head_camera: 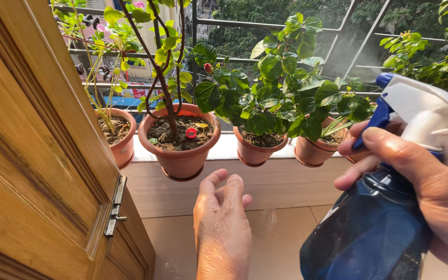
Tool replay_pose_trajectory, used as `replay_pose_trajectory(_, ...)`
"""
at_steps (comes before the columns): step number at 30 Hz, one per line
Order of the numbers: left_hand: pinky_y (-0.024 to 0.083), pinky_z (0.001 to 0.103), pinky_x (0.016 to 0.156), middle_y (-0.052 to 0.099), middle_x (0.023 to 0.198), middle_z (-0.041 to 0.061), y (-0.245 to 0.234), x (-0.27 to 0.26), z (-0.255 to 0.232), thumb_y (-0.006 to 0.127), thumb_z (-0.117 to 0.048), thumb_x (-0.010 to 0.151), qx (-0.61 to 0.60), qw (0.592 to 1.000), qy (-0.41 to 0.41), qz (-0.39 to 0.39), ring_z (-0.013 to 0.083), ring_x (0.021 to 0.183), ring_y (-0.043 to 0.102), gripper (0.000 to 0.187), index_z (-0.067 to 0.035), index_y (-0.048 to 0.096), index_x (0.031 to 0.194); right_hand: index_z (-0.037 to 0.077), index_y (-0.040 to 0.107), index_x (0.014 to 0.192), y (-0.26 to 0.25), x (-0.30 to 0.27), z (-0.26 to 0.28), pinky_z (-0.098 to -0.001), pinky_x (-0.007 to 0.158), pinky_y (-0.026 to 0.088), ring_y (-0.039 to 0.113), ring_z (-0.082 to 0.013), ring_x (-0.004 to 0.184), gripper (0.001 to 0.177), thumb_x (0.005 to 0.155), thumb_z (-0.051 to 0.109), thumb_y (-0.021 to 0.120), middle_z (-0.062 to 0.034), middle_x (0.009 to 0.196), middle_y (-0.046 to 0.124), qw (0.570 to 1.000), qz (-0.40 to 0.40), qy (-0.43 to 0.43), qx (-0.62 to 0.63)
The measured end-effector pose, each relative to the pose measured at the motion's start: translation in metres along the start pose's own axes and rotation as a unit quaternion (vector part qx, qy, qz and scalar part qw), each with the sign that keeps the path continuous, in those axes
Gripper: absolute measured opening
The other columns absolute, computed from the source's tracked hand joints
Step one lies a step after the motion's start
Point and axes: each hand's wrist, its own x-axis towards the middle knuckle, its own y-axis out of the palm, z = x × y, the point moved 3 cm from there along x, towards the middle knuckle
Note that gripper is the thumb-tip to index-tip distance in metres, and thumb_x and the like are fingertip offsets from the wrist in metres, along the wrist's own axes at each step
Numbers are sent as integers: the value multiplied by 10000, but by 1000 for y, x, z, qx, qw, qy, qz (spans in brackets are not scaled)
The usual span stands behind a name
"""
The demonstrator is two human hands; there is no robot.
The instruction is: The person uses a blue spray bottle to mist several potted plants arranged on a balcony ledge. They move along the row, spraying the leaves and soil of each plant in sequence.
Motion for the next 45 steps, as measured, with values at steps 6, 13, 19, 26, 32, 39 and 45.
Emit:
replay_pose_trajectory(6,566,316,794,703,1127,57,15,-7,-7,647,-379,910,35,998,43,32,132,1002,741,517,-145,591,1367,19,681,1271,8,-13,1,-446,616,592,725,-292,733,406,1032,347,667,-264,869,792,991,-52,117,42)
replay_pose_trajectory(13,577,318,819,722,1120,71,28,-9,0,660,-368,903,80,995,33,56,135,987,771,523,-142,586,1368,-17,706,1089,29,-23,13,-271,736,539,658,-107,806,381,972,344,730,-101,898,736,996,-12,26,-81)
replay_pose_trajectory(19,570,339,826,742,1095,78,32,-11,5,673,-380,917,86,996,10,30,129,973,758,541,-154,572,1398,22,673,1215,42,-17,25,-285,653,591,743,-121,741,412,941,324,730,-61,948,741,996,49,-67,-34)
replay_pose_trajectory(26,551,321,868,750,1087,81,38,-20,10,668,-378,929,90,996,-4,10,131,977,759,531,-167,573,1407,11,688,1104,34,-2,20,-301,558,557,704,-150,660,429,912,388,749,-133,830,761,996,10,65,-63)
replay_pose_trajectory(32,551,332,883,747,1111,72,46,-25,13,645,-399,956,83,996,-19,0,140,981,758,510,-173,561,1405,-12,683,1066,31,9,21,-294,532,588,746,-134,658,466,912,421,759,-117,788,763,997,41,48,-38)
replay_pose_trajectory(39,550,341,906,747,1129,78,47,-27,15,652,-377,961,66,998,-15,-9,154,997,761,477,-152,553,1370,-7,648,1185,21,-2,19,-326,603,616,750,-155,711,563,891,452,784,-143,809,774,998,32,51,-28)
replay_pose_trajectory(45,552,348,914,741,1135,69,47,-30,14,652,-380,965,63,998,-23,-19,156,1001,757,473,-159,554,1372,28,632,1187,21,-17,27,-307,657,601,793,-139,753,548,891,469,767,-52,934,780,999,10,-37,-17)
